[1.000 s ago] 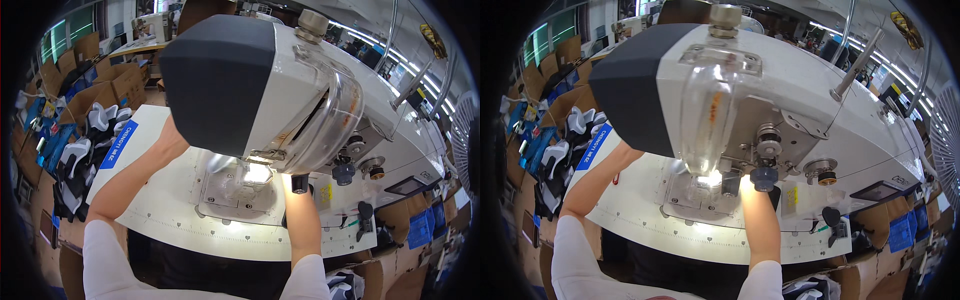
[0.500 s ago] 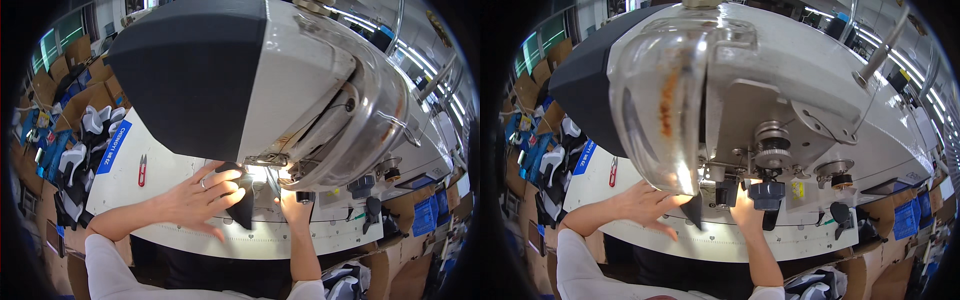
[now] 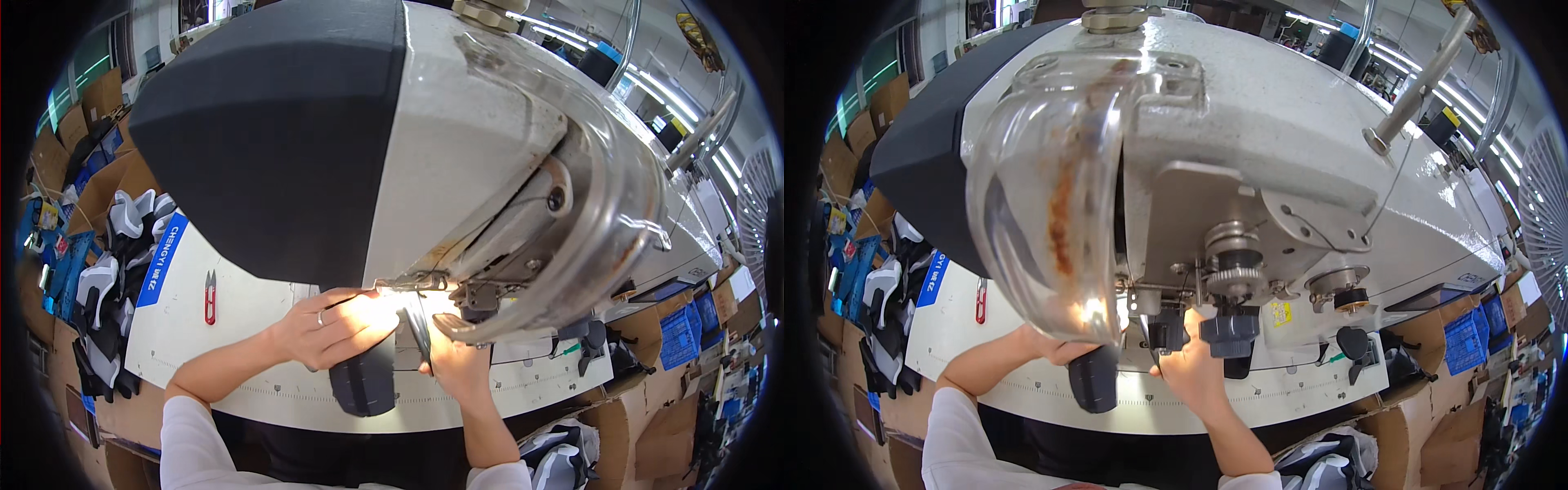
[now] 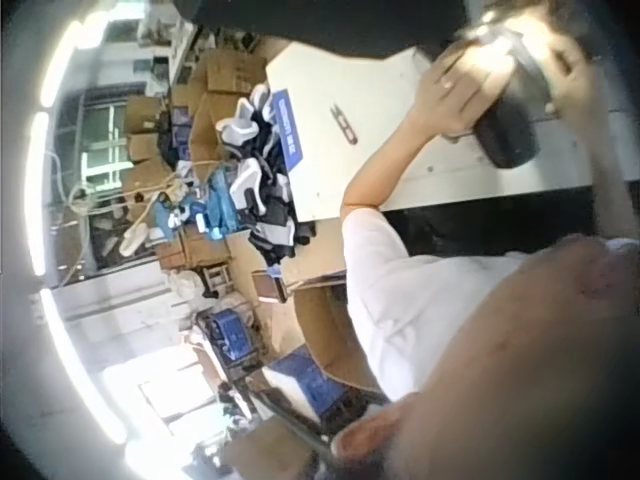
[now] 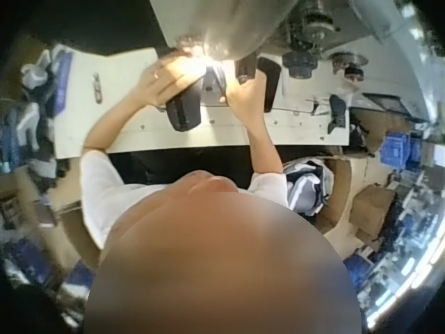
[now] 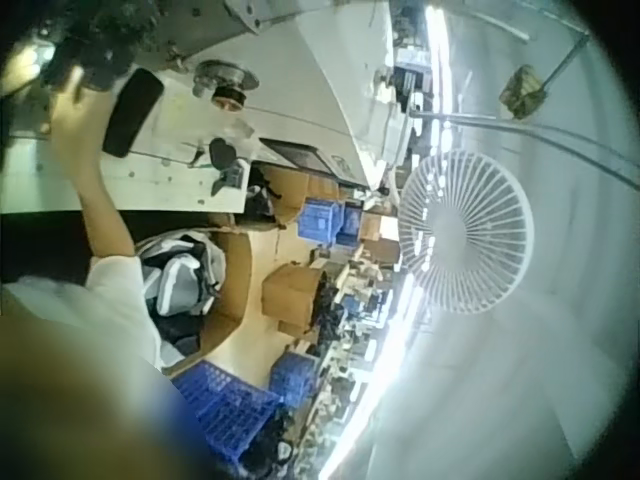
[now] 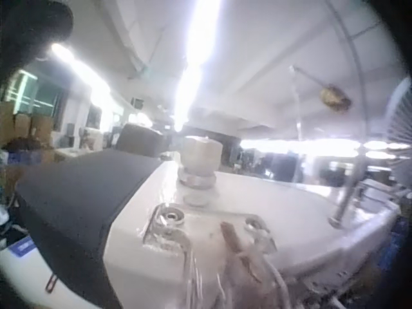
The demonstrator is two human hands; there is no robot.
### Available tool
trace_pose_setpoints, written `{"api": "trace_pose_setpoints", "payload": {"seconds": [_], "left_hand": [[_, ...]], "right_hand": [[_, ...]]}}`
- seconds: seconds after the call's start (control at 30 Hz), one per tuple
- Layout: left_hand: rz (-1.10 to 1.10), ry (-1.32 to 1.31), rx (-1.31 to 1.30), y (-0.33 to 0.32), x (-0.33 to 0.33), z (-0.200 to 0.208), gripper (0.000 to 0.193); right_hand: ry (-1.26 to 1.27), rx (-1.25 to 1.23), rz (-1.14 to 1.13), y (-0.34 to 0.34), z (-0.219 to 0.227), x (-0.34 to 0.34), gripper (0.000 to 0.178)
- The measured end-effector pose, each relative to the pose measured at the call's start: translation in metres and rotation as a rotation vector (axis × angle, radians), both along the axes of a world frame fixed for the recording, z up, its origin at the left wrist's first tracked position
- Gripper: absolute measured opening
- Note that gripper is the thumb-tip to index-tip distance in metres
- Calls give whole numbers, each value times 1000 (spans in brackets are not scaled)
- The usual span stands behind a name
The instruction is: The person stitches shoe components together using a sewing machine and trims excess thread using snips.
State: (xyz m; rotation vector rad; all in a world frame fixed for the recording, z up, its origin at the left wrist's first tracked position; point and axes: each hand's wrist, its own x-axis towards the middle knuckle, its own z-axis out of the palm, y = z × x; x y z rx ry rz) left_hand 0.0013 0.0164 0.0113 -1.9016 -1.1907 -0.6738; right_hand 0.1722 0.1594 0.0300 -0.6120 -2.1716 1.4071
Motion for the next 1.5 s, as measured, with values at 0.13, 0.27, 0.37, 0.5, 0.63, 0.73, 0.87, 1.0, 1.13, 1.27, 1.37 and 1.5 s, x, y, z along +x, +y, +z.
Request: {"api": "trace_pose_setpoints", "payload": {"seconds": [0.13, 0.27, 0.37, 0.5, 0.63, 0.73, 0.87, 1.0, 1.13, 1.27, 1.37, 1.5], "left_hand": [[40, -209, 31, -5, -1, -11, 24], [3, -488, 142, -6, 3, -21, 34], [-51, -714, 66, -9, 1, -19, 41], [-106, -843, 36, -8, 10, -18, 39], [34, -624, -85, -12, -12, -74, 38], [6, -590, -112, -12, -11, -50, 38], [-83, -710, -34, -15, -1, -12, 36], [-156, -798, -98, -17, -7, -17, 36], [-85, -691, -68, -19, -12, -14, 38], [-180, -776, -115, -14, -14, -11, 39], [-125, -741, -109, -19, -15, -7, 40], [-165, -834, -213, -20, -24, -17, 40]], "right_hand": [[108, -191, -63, -13, -12, 7, 20], [211, -36, 78, -9, -19, 8, 28], [73, 198, 109, -8, -16, 9, 31], [-30, -22, 85, -14, 18, -1, 30], [283, -327, 151, -26, -10, 1, 27], [248, -325, 42, -32, -7, 5, 27], [316, -423, 87, -26, -11, 9, 30], [227, -423, 109, -26, -9, 13, 31], [196, -346, 104, -28, -9, 10, 31], [376, -27, 57, 5, -67, 7, 31], [183, -40, 190, -13, -19, 12, 33], [149, -134, 198, -22, -8, 14, 35]]}}
